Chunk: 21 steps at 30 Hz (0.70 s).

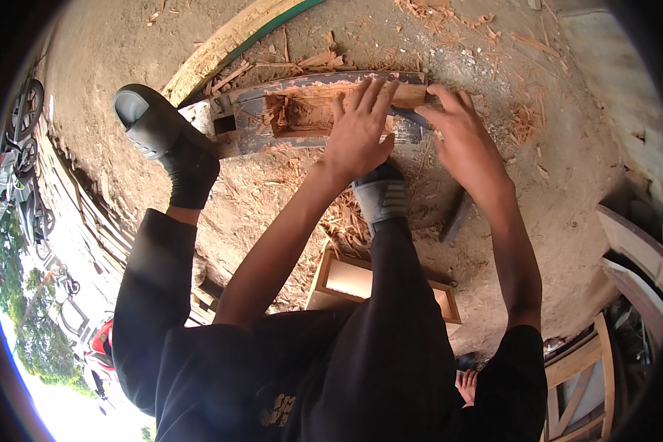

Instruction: The person sits on the ground and uses a chisel and mallet to carve a rectangular recess into a piece of wood. They repeatedly strike the chisel to remove wood chips and occasionally clear debris from the carved area.

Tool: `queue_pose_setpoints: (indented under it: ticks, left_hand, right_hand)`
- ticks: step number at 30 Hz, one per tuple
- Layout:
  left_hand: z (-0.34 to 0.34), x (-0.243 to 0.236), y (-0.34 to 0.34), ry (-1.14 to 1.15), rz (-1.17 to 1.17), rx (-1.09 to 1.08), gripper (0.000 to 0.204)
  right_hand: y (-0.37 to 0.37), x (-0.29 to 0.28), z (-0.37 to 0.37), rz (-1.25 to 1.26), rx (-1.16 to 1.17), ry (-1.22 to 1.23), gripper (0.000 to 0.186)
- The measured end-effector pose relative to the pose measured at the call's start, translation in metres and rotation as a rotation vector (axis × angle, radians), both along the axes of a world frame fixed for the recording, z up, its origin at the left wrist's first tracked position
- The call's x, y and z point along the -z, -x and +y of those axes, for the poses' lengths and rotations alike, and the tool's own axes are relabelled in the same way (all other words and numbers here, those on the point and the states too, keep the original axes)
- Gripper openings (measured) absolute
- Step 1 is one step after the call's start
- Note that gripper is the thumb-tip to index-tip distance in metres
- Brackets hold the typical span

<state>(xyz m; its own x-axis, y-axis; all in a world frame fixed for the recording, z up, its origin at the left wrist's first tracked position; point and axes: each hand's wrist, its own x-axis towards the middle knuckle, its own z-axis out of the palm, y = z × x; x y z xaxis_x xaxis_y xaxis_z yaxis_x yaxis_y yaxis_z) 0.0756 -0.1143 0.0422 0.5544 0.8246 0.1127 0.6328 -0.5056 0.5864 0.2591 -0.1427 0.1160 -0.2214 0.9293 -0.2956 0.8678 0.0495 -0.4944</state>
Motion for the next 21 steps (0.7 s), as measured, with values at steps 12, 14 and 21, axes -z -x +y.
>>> queue_pose_setpoints:
  ticks: [12,14,21]
  left_hand:
    - [-0.001,0.005,-0.034,0.013,-0.025,0.212,0.03]
    - [-0.004,0.006,-0.04,-0.06,-0.007,0.241,0.032]
    - [0.002,0.003,-0.073,0.32,-0.058,0.139,0.032]
  right_hand:
    - [-0.016,-0.006,-0.022,0.805,1.051,0.44,0.047]
    - [-0.016,0.008,-0.03,0.611,0.913,0.379,0.048]
    - [-0.011,0.031,-0.035,0.526,0.702,-0.042,0.042]
